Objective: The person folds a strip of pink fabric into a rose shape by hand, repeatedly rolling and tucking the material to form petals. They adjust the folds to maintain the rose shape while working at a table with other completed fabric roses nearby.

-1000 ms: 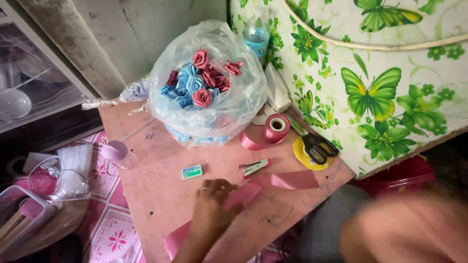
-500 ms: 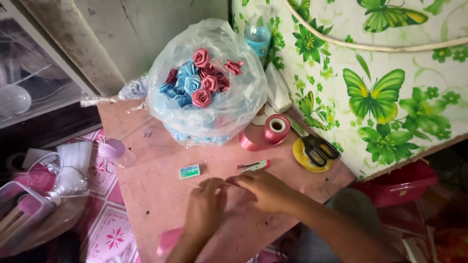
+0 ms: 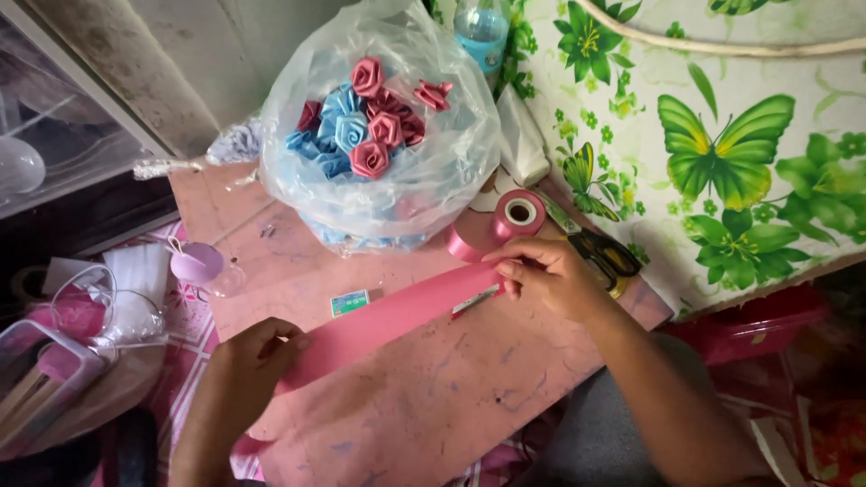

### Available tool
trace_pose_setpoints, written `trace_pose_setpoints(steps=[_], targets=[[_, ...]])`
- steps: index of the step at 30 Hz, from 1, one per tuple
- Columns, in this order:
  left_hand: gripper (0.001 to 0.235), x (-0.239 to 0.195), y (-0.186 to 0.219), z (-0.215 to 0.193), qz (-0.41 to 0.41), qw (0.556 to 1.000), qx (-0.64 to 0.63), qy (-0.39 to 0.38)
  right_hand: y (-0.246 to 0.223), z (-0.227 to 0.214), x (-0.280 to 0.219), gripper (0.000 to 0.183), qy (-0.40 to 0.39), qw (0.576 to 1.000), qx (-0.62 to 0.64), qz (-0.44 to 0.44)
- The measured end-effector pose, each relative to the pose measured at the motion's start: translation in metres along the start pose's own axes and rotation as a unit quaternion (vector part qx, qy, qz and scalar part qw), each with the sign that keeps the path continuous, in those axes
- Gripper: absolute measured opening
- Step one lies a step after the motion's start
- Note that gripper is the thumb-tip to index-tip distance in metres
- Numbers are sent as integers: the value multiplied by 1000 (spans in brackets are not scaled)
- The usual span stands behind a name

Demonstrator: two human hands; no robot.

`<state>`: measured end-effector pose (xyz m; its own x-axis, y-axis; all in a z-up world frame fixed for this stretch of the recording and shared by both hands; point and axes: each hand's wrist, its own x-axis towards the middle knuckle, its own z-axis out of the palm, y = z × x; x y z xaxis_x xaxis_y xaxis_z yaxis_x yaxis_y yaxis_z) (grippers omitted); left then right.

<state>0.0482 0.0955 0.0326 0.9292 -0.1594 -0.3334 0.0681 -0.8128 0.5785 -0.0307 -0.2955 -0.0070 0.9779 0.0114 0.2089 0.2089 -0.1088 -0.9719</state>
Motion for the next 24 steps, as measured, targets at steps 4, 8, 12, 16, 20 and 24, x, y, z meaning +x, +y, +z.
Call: trace_pose_setpoints(steps=[4, 8, 12, 16, 20, 24], targets=[[36, 13, -7, 13, -53, 995, -17, -77, 3, 21, -7, 24, 12, 998, 39, 47], [59, 13, 9, 66, 227, 966, -89, 88, 3, 45, -12, 36, -42, 983, -172, -55], [73, -22, 69, 106, 359, 908, -216, -4, 1, 74, -23, 34, -83, 976, -173, -101], [38, -18, 60, 134, 342, 902, -262, 23, -5, 76, -33, 25, -74, 987, -139, 10], [32, -22, 56, 131, 327, 912, -237, 72, -13, 74, -28, 15, -61, 980, -139, -128], [17, -26, 57, 129, 358, 905, -222, 64, -14, 68, -29, 23, -72, 982, -124, -126]])
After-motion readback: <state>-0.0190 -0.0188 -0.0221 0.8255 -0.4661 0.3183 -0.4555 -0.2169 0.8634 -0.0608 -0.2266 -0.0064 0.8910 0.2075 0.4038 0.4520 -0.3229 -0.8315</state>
